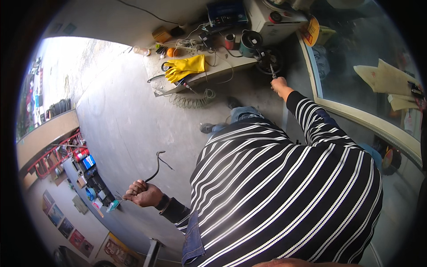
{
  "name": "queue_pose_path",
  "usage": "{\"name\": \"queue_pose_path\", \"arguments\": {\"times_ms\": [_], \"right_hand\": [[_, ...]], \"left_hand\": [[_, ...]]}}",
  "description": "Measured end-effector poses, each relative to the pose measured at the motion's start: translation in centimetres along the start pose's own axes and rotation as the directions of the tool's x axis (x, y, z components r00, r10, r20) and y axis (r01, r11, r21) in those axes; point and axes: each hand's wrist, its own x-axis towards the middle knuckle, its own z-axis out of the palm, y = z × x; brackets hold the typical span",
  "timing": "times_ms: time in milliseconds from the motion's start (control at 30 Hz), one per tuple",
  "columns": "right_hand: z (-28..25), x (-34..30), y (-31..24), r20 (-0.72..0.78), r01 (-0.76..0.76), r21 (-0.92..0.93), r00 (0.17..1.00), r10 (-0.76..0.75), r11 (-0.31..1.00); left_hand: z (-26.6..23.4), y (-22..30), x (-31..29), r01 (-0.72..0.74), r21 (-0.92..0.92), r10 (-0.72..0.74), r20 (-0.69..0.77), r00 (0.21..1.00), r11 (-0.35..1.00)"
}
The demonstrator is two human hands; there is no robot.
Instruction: The person uses pliers to strip insulation from the ends of several wires. They repeatedly grip, twist, and pull the insulation off each wire end, then place the pliers back on the workbench before moving to the next wire.
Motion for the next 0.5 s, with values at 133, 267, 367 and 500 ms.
{"name": "queue_pose_path", "arguments": {"times_ms": [133,267,367,500], "right_hand": [[-4.3,1.0,-1.0,0.076,-0.053,0.067,0.996,0.048,0.996],[-6.2,2.4,-1.3,0.073,-0.049,0.084,0.996,0.043,0.995],[-6.3,4.0,-0.6,-0.148,0.068,0.110,0.988,-0.051,0.992],[-5.7,3.1,-0.8,-0.115,0.276,-0.038,0.954,-0.278,0.961]], "left_hand": [[1.4,0.0,0.1,0.030,-0.027,-0.030,-0.001,1.000,0.999],[2.9,-0.2,-0.1,0.039,-0.046,-0.037,0.047,0.998,0.998],[3.4,-0.1,-0.6,0.037,-0.076,-0.029,0.103,0.994,0.996],[3.1,-0.7,-0.5,-0.115,0.208,0.106,0.050,0.993,0.971]]}}
